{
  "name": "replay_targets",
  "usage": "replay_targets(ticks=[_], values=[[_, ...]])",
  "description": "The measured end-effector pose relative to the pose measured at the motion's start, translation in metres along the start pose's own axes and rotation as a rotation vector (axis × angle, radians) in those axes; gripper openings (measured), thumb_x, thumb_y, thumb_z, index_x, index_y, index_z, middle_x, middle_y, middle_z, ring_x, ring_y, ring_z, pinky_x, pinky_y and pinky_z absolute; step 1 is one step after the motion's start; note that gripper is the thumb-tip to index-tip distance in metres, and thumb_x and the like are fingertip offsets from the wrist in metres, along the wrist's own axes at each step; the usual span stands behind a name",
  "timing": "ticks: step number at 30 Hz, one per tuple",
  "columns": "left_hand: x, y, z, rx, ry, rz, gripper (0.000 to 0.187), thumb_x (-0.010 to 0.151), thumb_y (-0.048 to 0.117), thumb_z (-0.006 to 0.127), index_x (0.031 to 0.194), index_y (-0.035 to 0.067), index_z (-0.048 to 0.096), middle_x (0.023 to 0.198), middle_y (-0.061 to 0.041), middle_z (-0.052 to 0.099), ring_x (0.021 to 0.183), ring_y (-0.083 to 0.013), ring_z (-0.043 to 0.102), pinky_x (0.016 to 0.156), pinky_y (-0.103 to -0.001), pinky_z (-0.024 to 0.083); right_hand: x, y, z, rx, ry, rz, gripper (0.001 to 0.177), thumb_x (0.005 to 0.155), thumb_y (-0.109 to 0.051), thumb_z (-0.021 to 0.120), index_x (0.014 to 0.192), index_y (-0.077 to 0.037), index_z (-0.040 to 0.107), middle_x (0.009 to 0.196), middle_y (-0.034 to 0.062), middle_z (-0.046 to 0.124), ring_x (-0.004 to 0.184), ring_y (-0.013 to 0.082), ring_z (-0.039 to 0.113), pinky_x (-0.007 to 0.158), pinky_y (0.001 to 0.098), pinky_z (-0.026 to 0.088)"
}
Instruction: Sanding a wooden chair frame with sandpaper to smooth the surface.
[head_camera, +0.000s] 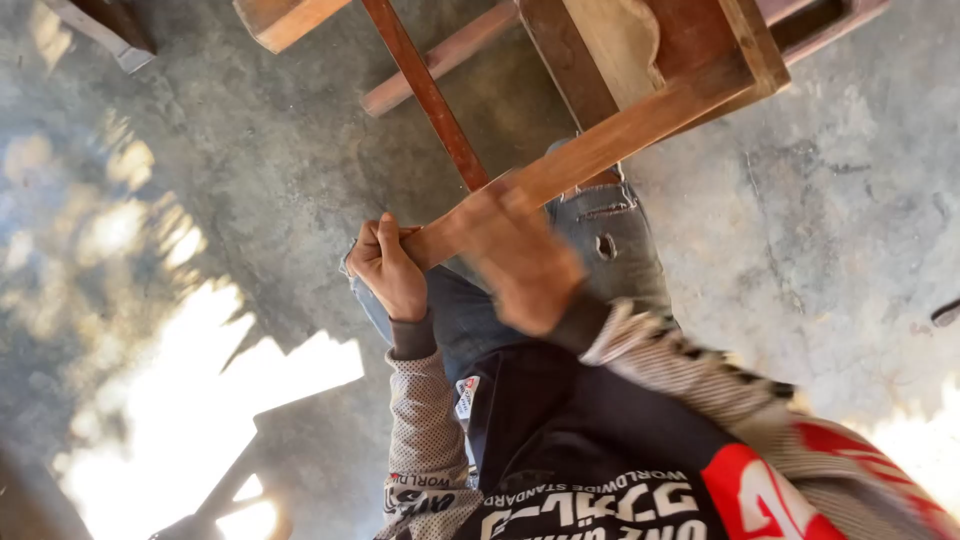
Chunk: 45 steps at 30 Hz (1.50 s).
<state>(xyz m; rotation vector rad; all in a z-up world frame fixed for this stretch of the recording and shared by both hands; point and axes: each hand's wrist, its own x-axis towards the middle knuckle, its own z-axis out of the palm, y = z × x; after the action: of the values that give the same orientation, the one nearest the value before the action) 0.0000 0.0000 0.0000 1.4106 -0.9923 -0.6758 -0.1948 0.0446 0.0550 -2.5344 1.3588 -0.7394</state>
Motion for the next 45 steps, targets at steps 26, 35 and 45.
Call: replay_targets(ticks=[26,35,45], values=[[-0.008,-0.014,-0.014,0.694,-0.187,0.552,0.032,0.116,0.023,0.051,0.1,0.018,0.078,0.083,0.002,0.066,0.076,-0.0252,0.072,0.073,-0.037,0.058,-0.015,0.159,-0.049,-0.445,0.431,0.009,0.07,0.082,-0.002,0.072,0.152,-0.012,0.071,0.153,0.0104,0.07,0.147,0.0306,0.061,0.128,0.0438,0.039],[-0.006,0.003,-0.009,0.667,-0.175,0.554,0.037,0.118,0.024,0.049,0.092,0.02,0.075,0.074,0.002,0.056,0.067,-0.0257,0.068,0.065,-0.035,0.055,-0.026,0.125,-0.048,-0.392,0.399,-0.014,0.048,0.102,-0.018,0.066,0.149,-0.019,0.075,0.151,0.0027,0.071,0.145,0.0247,0.061,0.127,0.0403,0.041],[-0.01,0.007,-0.008,0.324,-0.23,0.423,0.041,0.121,0.023,0.045,0.106,0.006,0.079,0.085,-0.007,0.068,0.083,-0.0357,0.074,0.074,-0.041,0.057,0.011,-0.023,0.023,-0.074,0.33,-0.054,0.045,0.107,-0.016,0.053,0.149,-0.014,0.069,0.159,0.0047,0.064,0.152,0.0229,0.056,0.133,0.0455,0.034]])
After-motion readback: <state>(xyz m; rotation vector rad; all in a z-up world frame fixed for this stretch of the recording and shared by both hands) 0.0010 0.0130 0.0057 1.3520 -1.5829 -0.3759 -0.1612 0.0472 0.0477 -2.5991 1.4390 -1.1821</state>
